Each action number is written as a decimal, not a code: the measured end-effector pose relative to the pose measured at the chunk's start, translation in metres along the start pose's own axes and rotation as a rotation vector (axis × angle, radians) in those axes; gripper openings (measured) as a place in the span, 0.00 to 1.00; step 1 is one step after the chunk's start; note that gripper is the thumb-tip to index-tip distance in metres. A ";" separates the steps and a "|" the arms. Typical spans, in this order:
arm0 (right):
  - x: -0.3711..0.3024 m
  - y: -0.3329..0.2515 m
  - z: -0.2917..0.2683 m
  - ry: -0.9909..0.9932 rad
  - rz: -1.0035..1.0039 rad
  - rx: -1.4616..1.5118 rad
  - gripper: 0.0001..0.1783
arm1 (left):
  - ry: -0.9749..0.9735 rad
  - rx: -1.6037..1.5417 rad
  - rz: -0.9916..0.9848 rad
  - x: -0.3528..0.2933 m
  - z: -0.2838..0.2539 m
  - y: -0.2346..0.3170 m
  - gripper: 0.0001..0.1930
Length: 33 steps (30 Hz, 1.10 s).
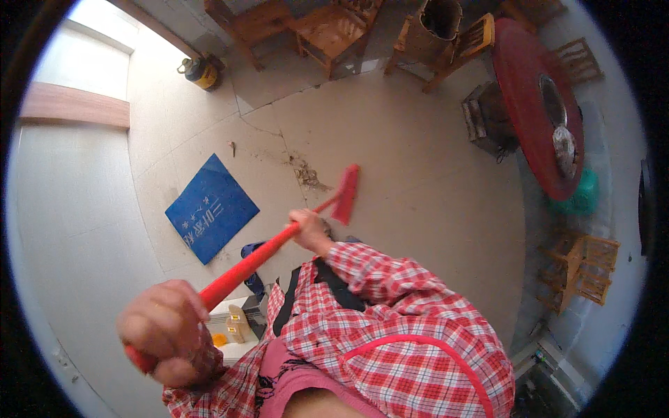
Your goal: The person sweeps the tiled floor with a red broom, moving debris toward a central area. They briefly lift a blue mat to sweep underneath it and reposition a wooden chair to access the space beneath before continuing to sweep.
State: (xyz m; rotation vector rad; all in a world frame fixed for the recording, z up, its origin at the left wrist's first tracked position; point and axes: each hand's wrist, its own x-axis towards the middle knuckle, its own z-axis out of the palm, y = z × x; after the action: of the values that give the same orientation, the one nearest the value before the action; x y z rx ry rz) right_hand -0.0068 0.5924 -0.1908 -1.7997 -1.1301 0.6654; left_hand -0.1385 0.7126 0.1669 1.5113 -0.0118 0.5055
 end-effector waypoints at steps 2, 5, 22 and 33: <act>0.030 -0.023 0.023 0.117 -0.074 0.090 0.10 | -0.213 0.070 0.002 0.022 -0.006 0.020 0.17; 0.068 -0.038 0.032 0.252 -0.095 0.164 0.11 | -0.313 0.148 0.073 0.047 -0.004 0.020 0.16; 0.142 0.168 -0.373 0.520 0.004 -0.595 0.10 | 0.159 -0.115 -0.016 0.236 0.083 -0.213 0.09; 0.211 0.269 -0.453 0.224 -0.004 -0.482 0.13 | -0.081 0.151 0.053 0.403 0.121 -0.242 0.09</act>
State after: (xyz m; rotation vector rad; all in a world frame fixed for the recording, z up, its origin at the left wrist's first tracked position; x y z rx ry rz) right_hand 0.5588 0.5500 -0.2149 -2.2080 -1.2067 0.1838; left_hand 0.3377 0.7283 0.0750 1.6823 -0.0791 0.4961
